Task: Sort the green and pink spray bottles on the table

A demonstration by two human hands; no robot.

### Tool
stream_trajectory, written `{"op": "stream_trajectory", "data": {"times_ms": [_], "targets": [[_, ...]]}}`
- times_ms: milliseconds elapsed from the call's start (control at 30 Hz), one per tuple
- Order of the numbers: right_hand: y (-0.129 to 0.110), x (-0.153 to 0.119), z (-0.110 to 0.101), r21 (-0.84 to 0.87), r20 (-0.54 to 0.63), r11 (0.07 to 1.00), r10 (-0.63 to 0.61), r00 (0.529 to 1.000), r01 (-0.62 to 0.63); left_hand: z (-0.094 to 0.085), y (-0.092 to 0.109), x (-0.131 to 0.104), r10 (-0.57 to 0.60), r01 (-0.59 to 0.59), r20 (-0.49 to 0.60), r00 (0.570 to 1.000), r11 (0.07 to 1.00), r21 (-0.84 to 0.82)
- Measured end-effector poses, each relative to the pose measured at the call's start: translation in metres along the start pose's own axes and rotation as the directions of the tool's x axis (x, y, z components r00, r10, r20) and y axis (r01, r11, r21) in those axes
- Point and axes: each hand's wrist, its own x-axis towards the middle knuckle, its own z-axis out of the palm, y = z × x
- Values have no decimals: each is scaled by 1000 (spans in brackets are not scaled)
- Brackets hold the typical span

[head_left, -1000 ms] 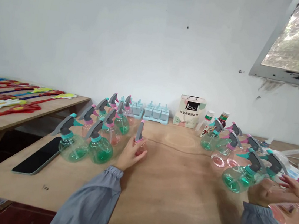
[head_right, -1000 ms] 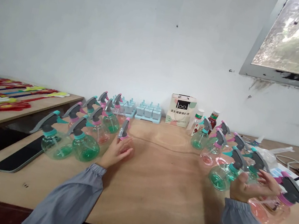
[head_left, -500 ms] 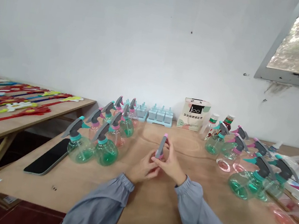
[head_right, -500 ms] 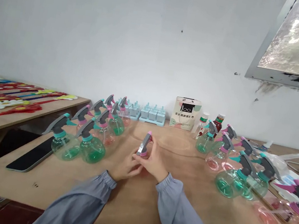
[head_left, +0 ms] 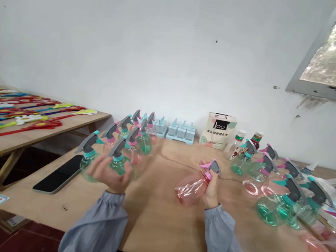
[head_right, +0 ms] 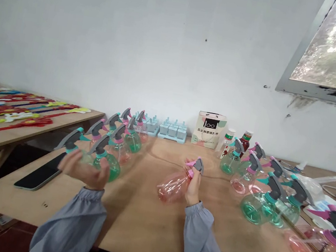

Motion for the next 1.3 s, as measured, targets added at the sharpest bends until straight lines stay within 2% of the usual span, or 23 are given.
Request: {"op": "stream_trajectory", "data": {"times_ms": [33, 67, 100, 167, 233, 267, 300, 367, 433, 467, 533, 600, 667, 733, 833, 1000, 1200, 1300], "targets": [[-1, 2, -1, 52, -12, 998, 23, 1000, -22, 0, -5, 9, -95, 97, -34, 995, 994, 58], [-3, 3, -2, 97, -13, 994, 47, 999, -46, 0, -9, 16, -177, 178, -16, 984, 979, 94], [-4, 4, -2, 139, -3, 988, 74, 997, -73, -1, -13, 20, -255, 248, 53, 966, 962, 111], [-8, 3, 0, 207, 43, 968, 137, 990, -143, -5, -23, 19, -386, 377, 249, 888, 922, 88], [-12, 0, 2, 242, 101, 943, 208, 973, -227, -10, -34, 9, -452, 471, 421, 787, 880, 64], [-14, -2, 4, 243, 130, 933, 238, 963, -264, -13, -39, 4, -460, 489, 475, 750, 869, 71], [-15, -3, 5, 235, 157, 926, 264, 952, -295, -16, -42, -2, -452, 478, 508, 734, 874, 87], [-17, -4, 6, 204, 210, 918, 298, 931, -339, -19, -41, -12, -384, 393, 533, 754, 914, 102], [-16, -5, 7, 178, 250, 918, 306, 919, -354, -18, -30, -18, -277, 304, 566, 777, 951, 48], [-16, -5, 6, 171, 263, 919, 305, 915, -355, -16, -21, -21, -229, 279, 593, 772, 960, 8], [-15, -4, 6, 170, 273, 921, 299, 914, -352, -5, -3, -27, -158, 273, 658, 736, 959, -74], [-14, -4, 5, 170, 289, 916, 306, 907, -363, 11, 13, -34, -120, 316, 727, 677, 938, -139], [-15, -5, 3, 167, 322, 909, 317, 892, -383, 30, 22, -43, -108, 388, 783, 612, 904, -179], [-17, -7, 2, 159, 361, 902, 326, 874, -402, 46, 25, -52, -114, 452, 810, 576, 869, -199], [-18, -8, 0, 164, 362, 904, 317, 877, -394, 58, 21, -61, -103, 482, 810, 577, 844, -236], [-17, -8, 2, 142, 281, 926, 301, 911, -349, 54, 16, -68, -57, 427, 791, 609, 864, -266], [-14, -9, -1, 99, 236, 936, 308, 922, -338, 54, 15, -70, -68, 455, 812, 580, 853, -254], [-15, -10, -3, 117, 200, 960, 227, 953, -254, 55, 15, -70, -63, 458, 808, 586, 848, -266]]}}
